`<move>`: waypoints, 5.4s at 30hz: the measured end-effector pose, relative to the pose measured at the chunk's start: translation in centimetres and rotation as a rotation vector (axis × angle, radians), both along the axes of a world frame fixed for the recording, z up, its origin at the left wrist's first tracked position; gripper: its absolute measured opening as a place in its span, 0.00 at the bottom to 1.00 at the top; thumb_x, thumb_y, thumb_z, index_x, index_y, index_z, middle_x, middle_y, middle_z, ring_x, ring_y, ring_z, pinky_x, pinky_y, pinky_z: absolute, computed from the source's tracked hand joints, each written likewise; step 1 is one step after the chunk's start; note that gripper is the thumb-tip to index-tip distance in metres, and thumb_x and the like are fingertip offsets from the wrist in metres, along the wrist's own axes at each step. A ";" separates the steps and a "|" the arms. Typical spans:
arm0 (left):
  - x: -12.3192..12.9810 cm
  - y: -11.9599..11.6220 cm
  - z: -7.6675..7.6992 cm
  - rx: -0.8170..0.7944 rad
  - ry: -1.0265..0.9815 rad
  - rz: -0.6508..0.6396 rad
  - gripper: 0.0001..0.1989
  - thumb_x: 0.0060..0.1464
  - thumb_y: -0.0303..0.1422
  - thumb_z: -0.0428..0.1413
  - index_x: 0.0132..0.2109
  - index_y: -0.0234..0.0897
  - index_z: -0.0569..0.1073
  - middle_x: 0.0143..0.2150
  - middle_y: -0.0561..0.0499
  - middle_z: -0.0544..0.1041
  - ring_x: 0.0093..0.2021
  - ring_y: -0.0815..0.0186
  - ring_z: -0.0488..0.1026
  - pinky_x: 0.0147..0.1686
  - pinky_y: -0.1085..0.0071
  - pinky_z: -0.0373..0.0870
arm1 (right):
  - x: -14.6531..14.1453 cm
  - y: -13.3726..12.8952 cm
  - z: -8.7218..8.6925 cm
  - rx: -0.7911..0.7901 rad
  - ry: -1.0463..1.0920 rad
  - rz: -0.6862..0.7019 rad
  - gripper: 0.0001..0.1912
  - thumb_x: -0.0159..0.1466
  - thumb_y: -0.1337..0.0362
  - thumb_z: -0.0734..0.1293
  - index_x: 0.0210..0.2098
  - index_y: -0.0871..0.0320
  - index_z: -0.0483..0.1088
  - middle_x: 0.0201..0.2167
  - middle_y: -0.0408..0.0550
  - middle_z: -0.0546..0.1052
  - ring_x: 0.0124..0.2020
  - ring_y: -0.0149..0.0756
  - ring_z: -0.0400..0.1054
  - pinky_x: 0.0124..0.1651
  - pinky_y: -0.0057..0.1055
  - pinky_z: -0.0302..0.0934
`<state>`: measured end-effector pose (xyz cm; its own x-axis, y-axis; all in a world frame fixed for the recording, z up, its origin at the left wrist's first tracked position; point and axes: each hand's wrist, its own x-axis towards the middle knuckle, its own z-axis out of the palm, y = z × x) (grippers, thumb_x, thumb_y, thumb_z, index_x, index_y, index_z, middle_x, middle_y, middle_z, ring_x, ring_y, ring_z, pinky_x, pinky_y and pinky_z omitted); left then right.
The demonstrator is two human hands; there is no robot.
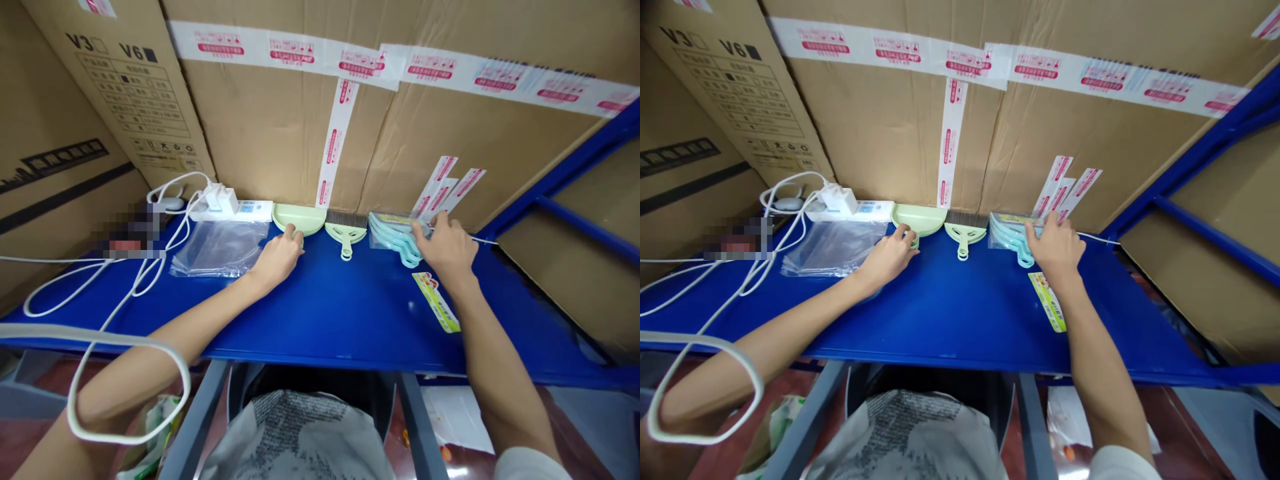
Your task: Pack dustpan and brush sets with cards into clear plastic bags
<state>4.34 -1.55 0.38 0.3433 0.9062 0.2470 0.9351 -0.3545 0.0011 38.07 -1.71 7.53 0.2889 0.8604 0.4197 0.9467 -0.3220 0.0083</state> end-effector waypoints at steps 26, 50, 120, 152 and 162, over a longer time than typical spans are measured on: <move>3.0 -1.8 -1.8 0.014 -0.215 -0.559 0.19 0.74 0.39 0.51 0.65 0.37 0.72 0.67 0.35 0.68 0.67 0.49 0.69 0.68 0.45 0.69 | -0.3 1.3 -3.5 -0.263 0.055 0.029 0.36 0.72 0.53 0.64 0.74 0.61 0.56 0.52 0.74 0.79 0.54 0.68 0.77 0.51 0.54 0.68; 6.1 1.7 -3.7 -0.057 -0.295 -0.660 0.17 0.70 0.28 0.51 0.60 0.33 0.77 0.78 0.33 0.59 0.71 0.51 0.70 0.69 0.54 0.71 | -0.3 0.9 -3.1 -0.232 0.036 0.054 0.32 0.74 0.58 0.60 0.75 0.61 0.56 0.51 0.72 0.81 0.53 0.63 0.80 0.52 0.51 0.69; -3.3 2.8 1.9 0.470 -0.756 -0.524 0.05 0.58 0.33 0.65 0.32 0.43 0.81 0.39 0.49 0.77 0.41 0.59 0.72 0.46 0.56 0.70 | 3.0 0.4 -1.1 -0.097 0.859 1.196 0.20 0.68 0.46 0.74 0.53 0.48 0.85 0.39 0.49 0.82 0.41 0.44 0.74 0.39 0.34 0.64; -1.2 -0.3 1.3 0.210 -0.667 -0.963 0.09 0.61 0.27 0.62 0.32 0.41 0.81 0.59 0.40 0.83 0.60 0.46 0.78 0.54 0.41 0.75 | 2.1 0.3 -0.7 -0.244 0.827 1.283 0.24 0.66 0.44 0.74 0.50 0.55 0.86 0.32 0.48 0.80 0.33 0.38 0.69 0.40 0.34 0.62; -1.0 -0.8 1.7 0.220 -0.666 -0.896 0.11 0.65 0.35 0.61 0.32 0.43 0.84 0.65 0.41 0.79 0.61 0.45 0.77 0.56 0.43 0.73 | 2.3 0.5 -1.2 -0.226 0.842 1.274 0.23 0.66 0.44 0.74 0.50 0.55 0.87 0.35 0.50 0.82 0.36 0.41 0.72 0.41 0.34 0.64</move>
<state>3.32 -2.36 2.08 0.5864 0.3148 0.7463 0.1813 -0.9490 0.2579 40.32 -1.17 6.34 -0.5830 0.7337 0.3491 0.3399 0.6105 -0.7154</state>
